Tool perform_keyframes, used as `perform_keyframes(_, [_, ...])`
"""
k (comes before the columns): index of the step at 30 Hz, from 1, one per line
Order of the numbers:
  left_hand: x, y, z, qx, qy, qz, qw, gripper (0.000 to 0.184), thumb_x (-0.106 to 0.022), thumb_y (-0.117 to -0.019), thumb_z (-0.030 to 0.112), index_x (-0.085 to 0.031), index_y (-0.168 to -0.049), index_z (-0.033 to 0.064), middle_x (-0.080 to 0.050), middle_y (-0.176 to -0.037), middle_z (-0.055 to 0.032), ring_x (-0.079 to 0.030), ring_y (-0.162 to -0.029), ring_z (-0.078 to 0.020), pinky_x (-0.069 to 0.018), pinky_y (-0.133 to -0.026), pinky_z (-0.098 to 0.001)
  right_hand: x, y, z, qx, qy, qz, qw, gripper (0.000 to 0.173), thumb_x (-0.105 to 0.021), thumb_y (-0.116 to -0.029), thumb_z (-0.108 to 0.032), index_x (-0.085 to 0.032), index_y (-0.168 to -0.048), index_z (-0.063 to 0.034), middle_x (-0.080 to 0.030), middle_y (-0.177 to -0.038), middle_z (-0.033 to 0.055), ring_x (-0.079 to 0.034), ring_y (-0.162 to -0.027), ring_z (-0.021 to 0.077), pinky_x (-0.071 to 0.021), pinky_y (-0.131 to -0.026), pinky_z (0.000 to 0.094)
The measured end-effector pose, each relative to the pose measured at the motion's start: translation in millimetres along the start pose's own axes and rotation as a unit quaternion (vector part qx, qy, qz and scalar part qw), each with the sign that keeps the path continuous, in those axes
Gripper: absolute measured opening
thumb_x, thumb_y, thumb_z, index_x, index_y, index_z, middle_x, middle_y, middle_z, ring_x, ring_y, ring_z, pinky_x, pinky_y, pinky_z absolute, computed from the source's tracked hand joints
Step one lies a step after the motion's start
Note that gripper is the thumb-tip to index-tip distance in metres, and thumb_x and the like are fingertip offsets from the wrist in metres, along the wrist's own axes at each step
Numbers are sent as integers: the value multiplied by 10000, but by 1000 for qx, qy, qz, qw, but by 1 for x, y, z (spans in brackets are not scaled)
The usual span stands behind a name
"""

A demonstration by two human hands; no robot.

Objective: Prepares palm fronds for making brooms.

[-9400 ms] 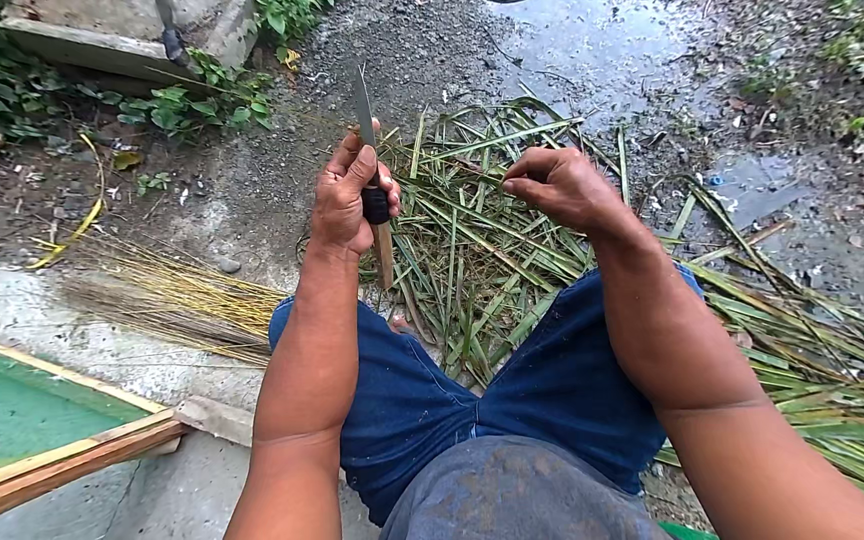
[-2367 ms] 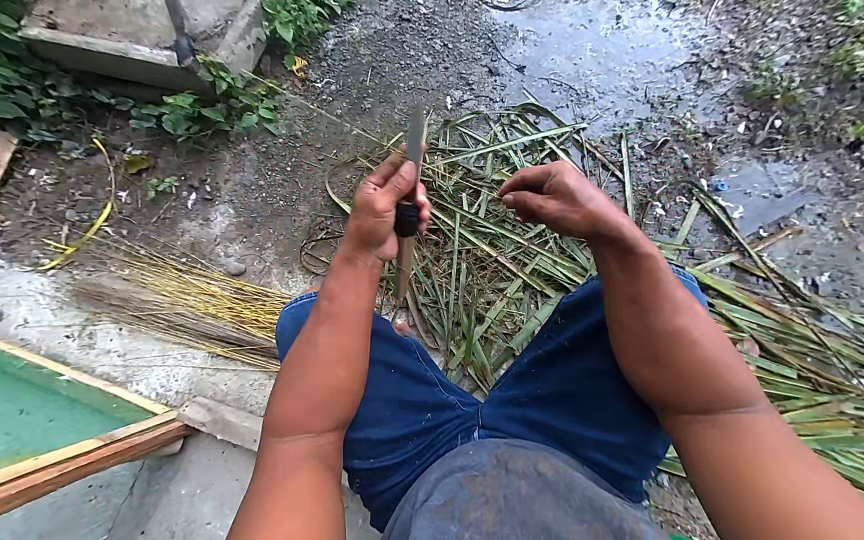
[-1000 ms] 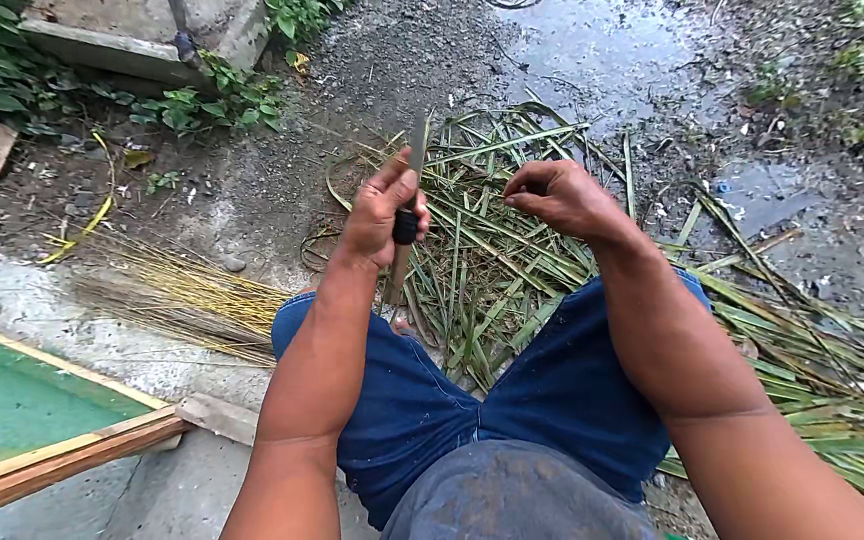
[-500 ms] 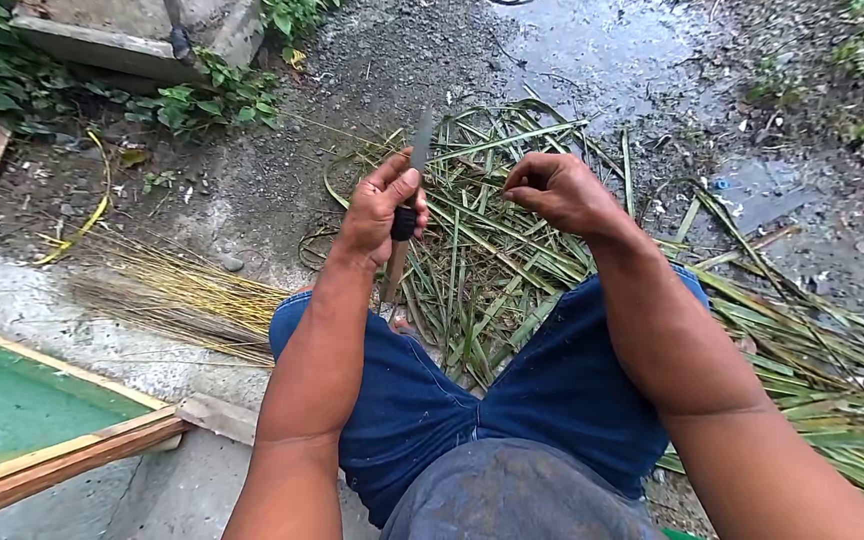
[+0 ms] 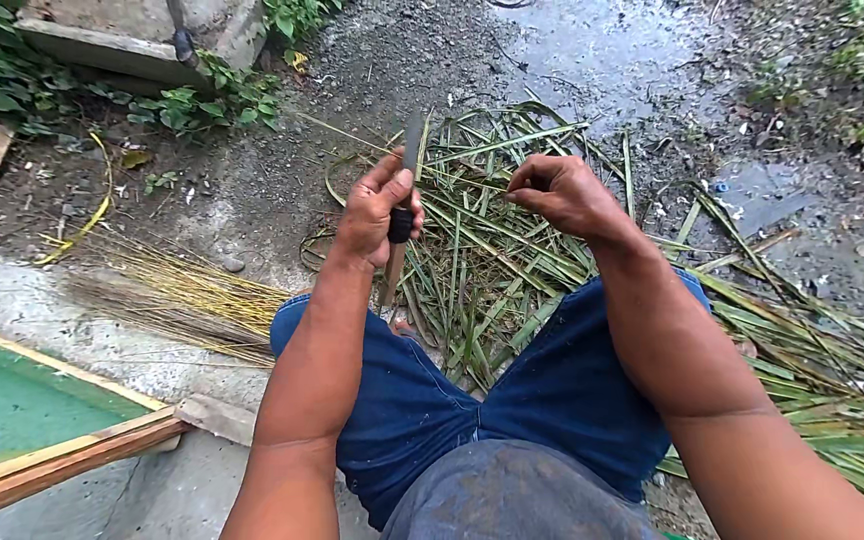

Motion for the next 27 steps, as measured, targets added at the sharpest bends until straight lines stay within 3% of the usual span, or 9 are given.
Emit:
perform_keyframes(4, [-1,-2,-6,18,15,-14,1000,363,-424,-1083,153,-482,-1441,132,-589,-688,1,-611,-539,-108,-560,-488,-253,-1,-1,1,-1,-6,-3,1000,43,-672,-949,-95,-704,-969,-74,-616,-758,-21,-516,-618,21,-457,-599,222])
perform_keyframes(11, [58,-2,38,-97,28,65,993,328,-351,-1110,221,-505,-1401,221,-597,-670,56,-612,-548,-87,-560,-497,-251,15,2,7,4,-6,-2,1000,39,-675,-947,-100,-704,-955,-76,-629,-767,-27,-536,-633,15,-474,-612,219])
perform_keyframes(18, [157,13,63,-179,117,263,941,296,-332,-1131,341,-519,-1339,244,-584,-737,44,-593,-578,-89,-540,-523,-246,66,14,32,-66,49,46,996,63,-673,-941,-105,-703,-977,-62,-627,-789,7,-546,-668,55,-490,-655,291])
perform_keyframes(20, [166,15,62,-188,123,295,929,280,-338,-1130,346,-518,-1314,236,-596,-742,31,-601,-573,-101,-539,-507,-258,74,16,36,-92,58,70,992,64,-677,-941,-111,-702,-983,-70,-608,-770,2,-531,-654,61,-475,-642,297])
perform_keyframes(23, [114,11,51,-133,-2,234,963,299,-325,-1127,343,-506,-1345,246,-582,-724,89,-600,-593,-65,-548,-545,-240,62,11,33,-89,38,69,993,98,-650,-950,-91,-705,-1016,-46,-643,-811,29,-569,-681,80,-512,-667,314])
perform_keyframes(25, [56,8,32,-78,-83,130,985,323,-321,-1107,272,-497,-1362,182,-583,-683,99,-603,-566,-53,-559,-533,-244,43,4,24,-81,31,48,995,125,-622,-959,-79,-708,-1041,-37,-646,-819,36,-570,-685,88,-510,-670,322])
perform_keyframes(27, [1,5,5,-23,-114,32,993,361,-394,-1093,189,-479,-1433,98,-604,-695,54,-614,-558,-72,-569,-521,-257,20,-3,11,-63,25,22,997,134,-618,-968,-76,-716,-1048,-35,-662,-821,37,-583,-683,84,-520,-673,313])
Point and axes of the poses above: each hand's wrist, its own y-axis away from the middle knuckle, its own x-axis out of the back of the hand, z = x × y, the point moved 7 cm from there along -y, towards the middle knuckle
